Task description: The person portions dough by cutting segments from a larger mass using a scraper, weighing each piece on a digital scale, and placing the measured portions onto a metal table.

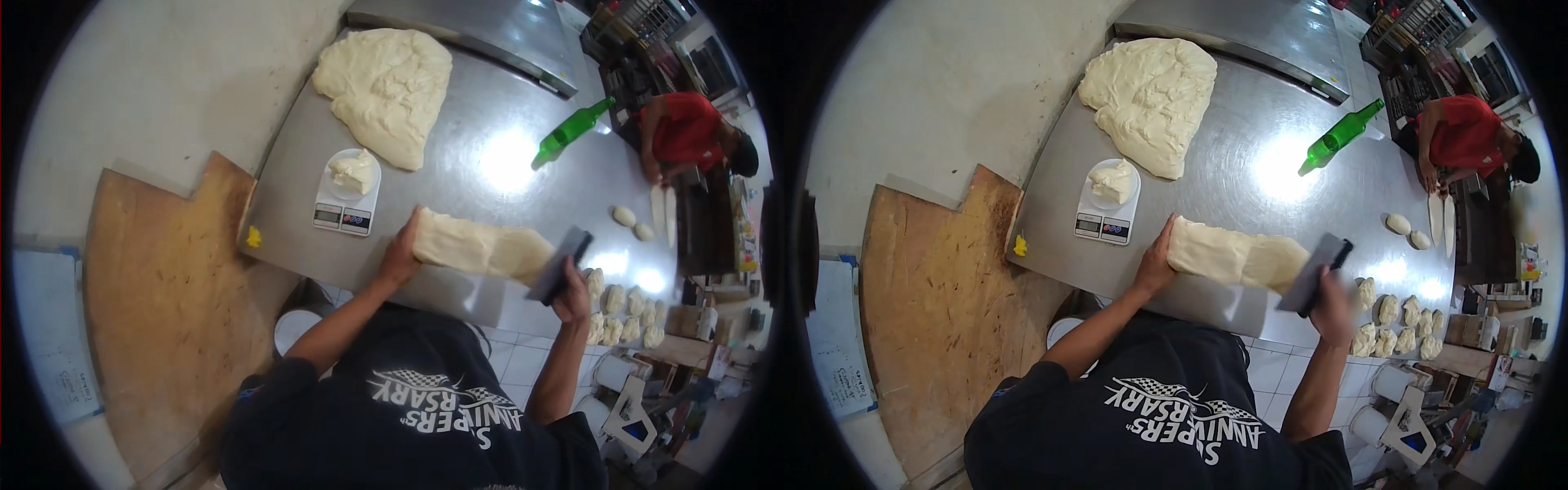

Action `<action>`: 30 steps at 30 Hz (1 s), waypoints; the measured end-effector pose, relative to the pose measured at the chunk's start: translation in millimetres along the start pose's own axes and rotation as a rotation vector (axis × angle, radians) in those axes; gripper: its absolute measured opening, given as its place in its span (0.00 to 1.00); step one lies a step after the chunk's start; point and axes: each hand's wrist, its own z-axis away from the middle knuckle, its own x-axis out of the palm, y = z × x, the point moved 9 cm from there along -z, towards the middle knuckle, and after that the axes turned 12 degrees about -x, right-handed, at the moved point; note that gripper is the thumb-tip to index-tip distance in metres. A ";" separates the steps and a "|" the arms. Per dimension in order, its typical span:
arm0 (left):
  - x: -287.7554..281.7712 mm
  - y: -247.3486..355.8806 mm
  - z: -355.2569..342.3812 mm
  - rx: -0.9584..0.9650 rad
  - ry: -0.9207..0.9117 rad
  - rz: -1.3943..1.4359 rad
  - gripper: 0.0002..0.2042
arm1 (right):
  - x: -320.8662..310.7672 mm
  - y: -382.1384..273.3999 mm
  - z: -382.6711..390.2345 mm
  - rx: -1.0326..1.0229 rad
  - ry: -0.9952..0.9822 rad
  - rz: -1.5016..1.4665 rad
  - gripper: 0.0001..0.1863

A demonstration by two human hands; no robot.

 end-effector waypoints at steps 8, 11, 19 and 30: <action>-5.6 -47.2 11.2 -0.122 0.073 0.154 0.33 | 54.0 91.9 -7.7 0.010 -0.084 0.718 0.18; -7.1 -66.6 10.3 -0.208 0.049 0.245 0.24 | 115.2 118.1 -17.7 -0.154 -0.252 0.915 0.18; -24.5 -84.2 9.1 -0.091 0.041 0.071 0.13 | 183.1 189.7 -21.6 -0.341 -0.439 1.461 0.20; -154.4 6.4 -53.8 0.223 0.406 -0.216 0.14 | 176.0 230.4 -45.1 -0.330 -0.365 1.370 0.25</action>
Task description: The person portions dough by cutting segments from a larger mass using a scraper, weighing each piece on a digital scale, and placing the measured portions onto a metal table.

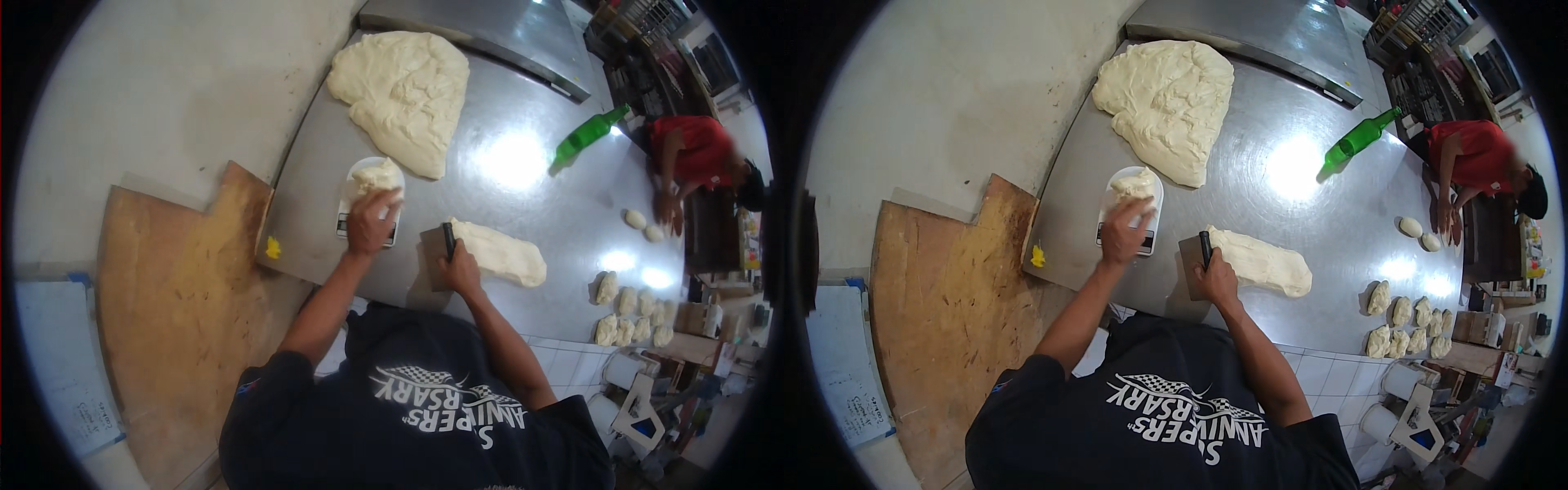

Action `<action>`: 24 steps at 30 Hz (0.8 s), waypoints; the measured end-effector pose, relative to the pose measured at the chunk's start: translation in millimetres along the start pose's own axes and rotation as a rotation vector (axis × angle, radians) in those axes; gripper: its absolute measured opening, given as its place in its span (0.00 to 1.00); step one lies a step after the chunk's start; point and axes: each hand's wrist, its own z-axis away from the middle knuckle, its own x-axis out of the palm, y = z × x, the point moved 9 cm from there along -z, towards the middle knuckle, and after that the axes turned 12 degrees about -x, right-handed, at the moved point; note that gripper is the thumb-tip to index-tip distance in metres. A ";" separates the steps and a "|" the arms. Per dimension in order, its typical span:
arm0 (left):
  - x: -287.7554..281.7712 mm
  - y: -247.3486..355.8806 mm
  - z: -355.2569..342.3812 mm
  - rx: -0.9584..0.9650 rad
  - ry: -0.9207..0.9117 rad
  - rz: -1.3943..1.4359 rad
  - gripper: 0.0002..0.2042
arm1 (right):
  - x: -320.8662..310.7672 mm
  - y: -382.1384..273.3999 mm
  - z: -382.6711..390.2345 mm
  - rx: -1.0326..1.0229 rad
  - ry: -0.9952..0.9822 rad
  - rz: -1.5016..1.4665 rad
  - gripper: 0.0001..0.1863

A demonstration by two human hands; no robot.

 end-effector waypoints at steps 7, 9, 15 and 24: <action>-1.2 7.3 -22.3 0.078 0.051 -0.296 0.18 | -3.2 24.4 -5.5 0.102 -0.077 -0.468 0.26; 38.0 -15.3 21.1 0.078 -0.141 -0.114 0.19 | -19.2 8.4 5.5 0.325 -0.172 -0.856 0.26; 109.3 0.0 111.0 -0.088 -0.448 0.081 0.19 | -59.8 14.3 22.3 0.381 -0.065 -1.008 0.25; 115.9 -29.7 100.5 -0.314 -0.520 0.158 0.14 | -54.7 10.0 23.4 0.214 -0.032 -0.671 0.25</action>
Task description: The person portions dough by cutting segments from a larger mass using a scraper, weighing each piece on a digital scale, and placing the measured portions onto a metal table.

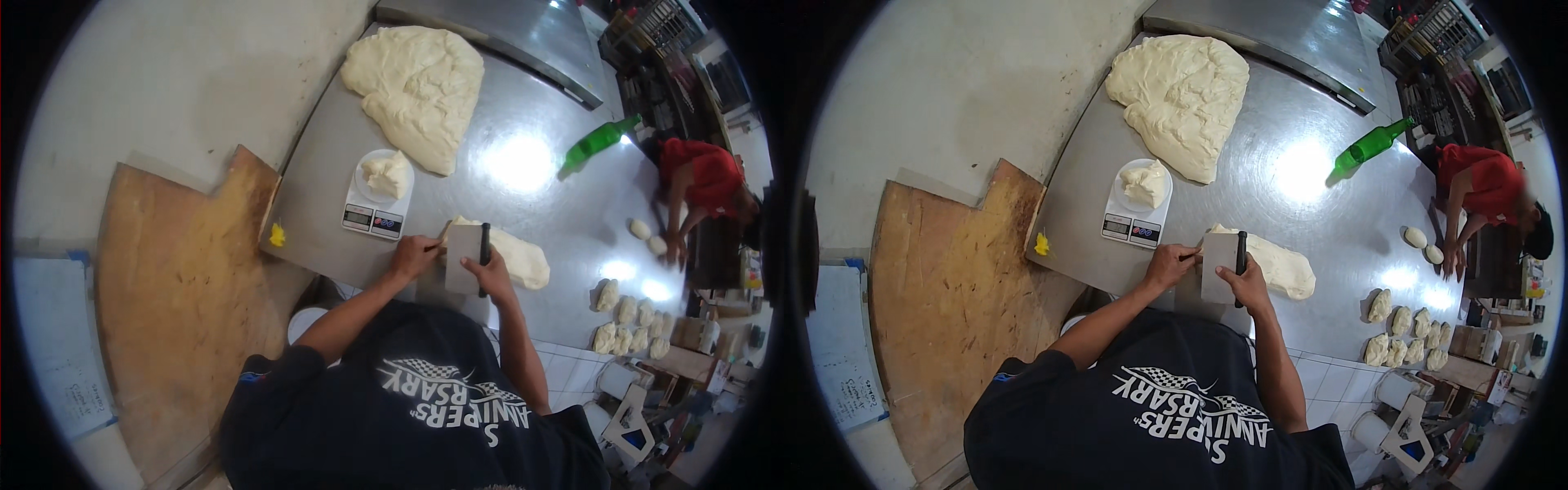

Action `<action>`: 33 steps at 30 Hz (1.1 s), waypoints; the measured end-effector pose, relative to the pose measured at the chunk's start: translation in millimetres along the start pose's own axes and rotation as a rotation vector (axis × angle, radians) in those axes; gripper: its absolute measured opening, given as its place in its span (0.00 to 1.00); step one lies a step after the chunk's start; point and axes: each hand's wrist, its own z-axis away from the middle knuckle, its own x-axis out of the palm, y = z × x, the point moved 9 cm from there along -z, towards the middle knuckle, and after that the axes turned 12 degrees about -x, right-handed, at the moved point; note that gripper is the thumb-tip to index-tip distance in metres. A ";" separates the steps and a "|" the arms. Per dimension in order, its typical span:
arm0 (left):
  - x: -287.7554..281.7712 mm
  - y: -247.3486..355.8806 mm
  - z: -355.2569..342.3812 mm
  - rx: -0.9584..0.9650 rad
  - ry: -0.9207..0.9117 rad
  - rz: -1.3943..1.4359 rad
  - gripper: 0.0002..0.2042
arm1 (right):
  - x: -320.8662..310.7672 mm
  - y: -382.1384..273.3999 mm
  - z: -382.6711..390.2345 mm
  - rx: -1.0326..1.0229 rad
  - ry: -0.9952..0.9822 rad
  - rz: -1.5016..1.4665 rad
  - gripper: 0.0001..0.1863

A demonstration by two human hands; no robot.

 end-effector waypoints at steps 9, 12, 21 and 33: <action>-12.8 -19.1 5.4 -0.114 -0.040 0.145 0.13 | 15.9 2.7 -6.1 -0.011 -0.054 0.313 0.26; -14.0 -24.8 8.2 -0.142 -0.044 0.193 0.12 | 22.9 -4.4 -7.7 -0.079 -0.063 0.384 0.25; -25.0 -18.2 5.0 0.088 0.103 -0.112 0.10 | 64.3 19.6 -11.1 -0.147 -0.024 0.563 0.28; -167.5 52.4 -42.5 0.301 0.691 -0.418 0.10 | 67.5 28.7 -21.8 -0.094 -0.088 0.449 0.30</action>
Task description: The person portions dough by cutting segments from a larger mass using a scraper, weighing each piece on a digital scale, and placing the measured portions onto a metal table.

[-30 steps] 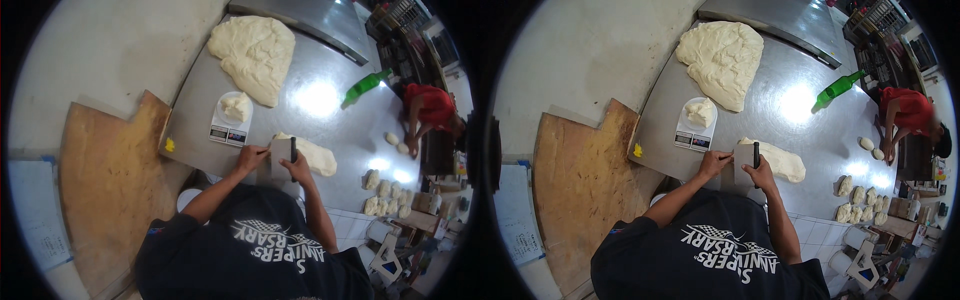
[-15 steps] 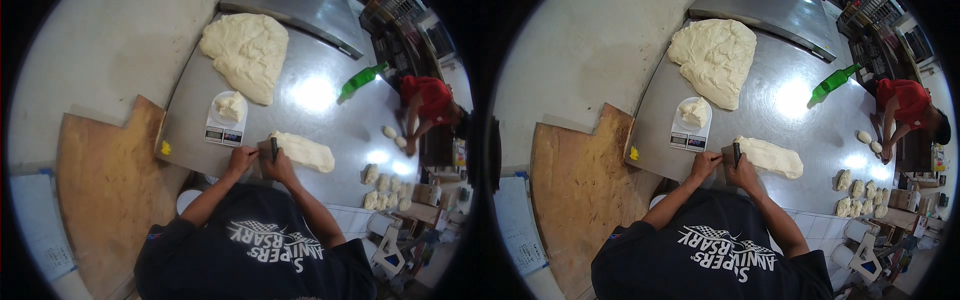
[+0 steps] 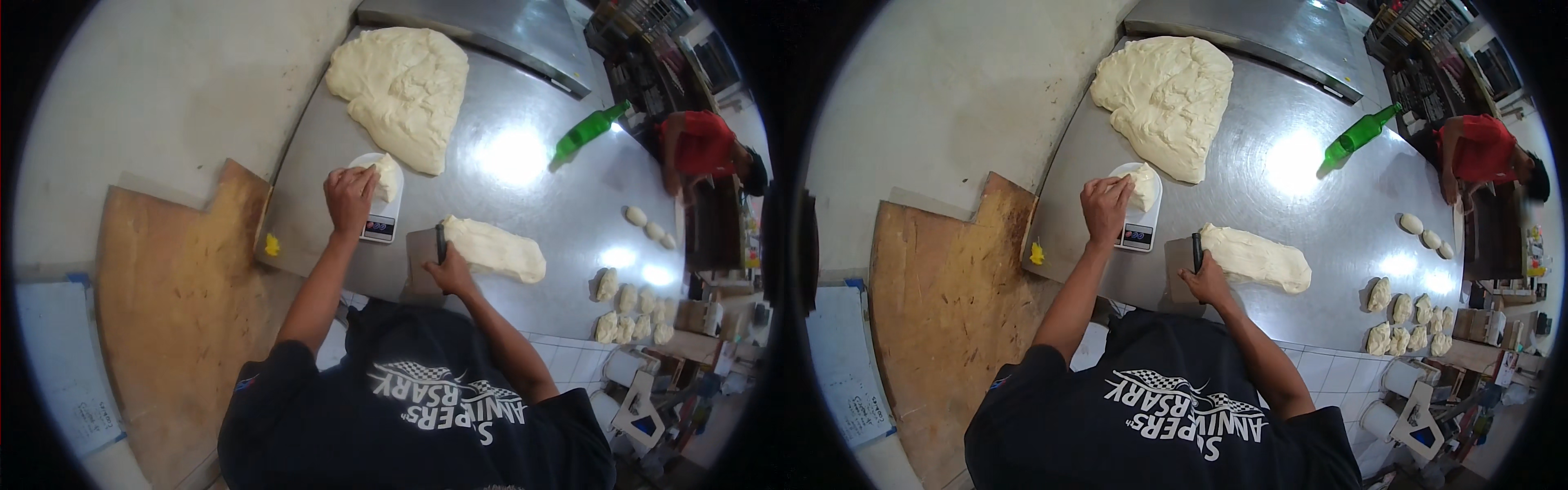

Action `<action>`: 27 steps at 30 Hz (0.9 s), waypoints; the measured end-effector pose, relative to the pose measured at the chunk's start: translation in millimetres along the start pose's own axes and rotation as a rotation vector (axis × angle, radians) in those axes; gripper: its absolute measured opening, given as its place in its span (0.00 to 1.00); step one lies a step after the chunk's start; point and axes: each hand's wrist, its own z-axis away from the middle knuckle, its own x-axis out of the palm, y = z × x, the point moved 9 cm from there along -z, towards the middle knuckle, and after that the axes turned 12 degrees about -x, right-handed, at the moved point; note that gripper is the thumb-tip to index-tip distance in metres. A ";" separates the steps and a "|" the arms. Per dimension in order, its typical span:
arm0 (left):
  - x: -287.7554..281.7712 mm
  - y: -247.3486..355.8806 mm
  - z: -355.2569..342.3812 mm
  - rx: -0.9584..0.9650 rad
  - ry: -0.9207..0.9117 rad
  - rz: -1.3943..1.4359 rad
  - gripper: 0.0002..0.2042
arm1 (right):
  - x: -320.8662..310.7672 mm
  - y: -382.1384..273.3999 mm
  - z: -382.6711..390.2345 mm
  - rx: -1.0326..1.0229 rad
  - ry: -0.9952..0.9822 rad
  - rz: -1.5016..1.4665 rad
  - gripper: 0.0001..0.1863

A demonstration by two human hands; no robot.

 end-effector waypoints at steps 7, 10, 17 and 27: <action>13.6 32.9 49.7 0.030 -0.187 0.208 0.19 | -37.3 -25.6 18.5 0.152 -0.018 -0.561 0.30; 68.3 41.7 132.6 0.054 -0.522 0.326 0.22 | -51.9 -15.0 23.6 0.157 0.051 -0.608 0.27; 87.1 51.4 147.6 -0.055 -0.615 0.367 0.15 | -61.4 -2.5 31.2 0.195 0.116 -0.532 0.25; 73.2 27.3 145.2 -0.361 -0.565 0.589 0.10 | -42.9 8.8 26.4 0.132 0.106 -0.270 0.25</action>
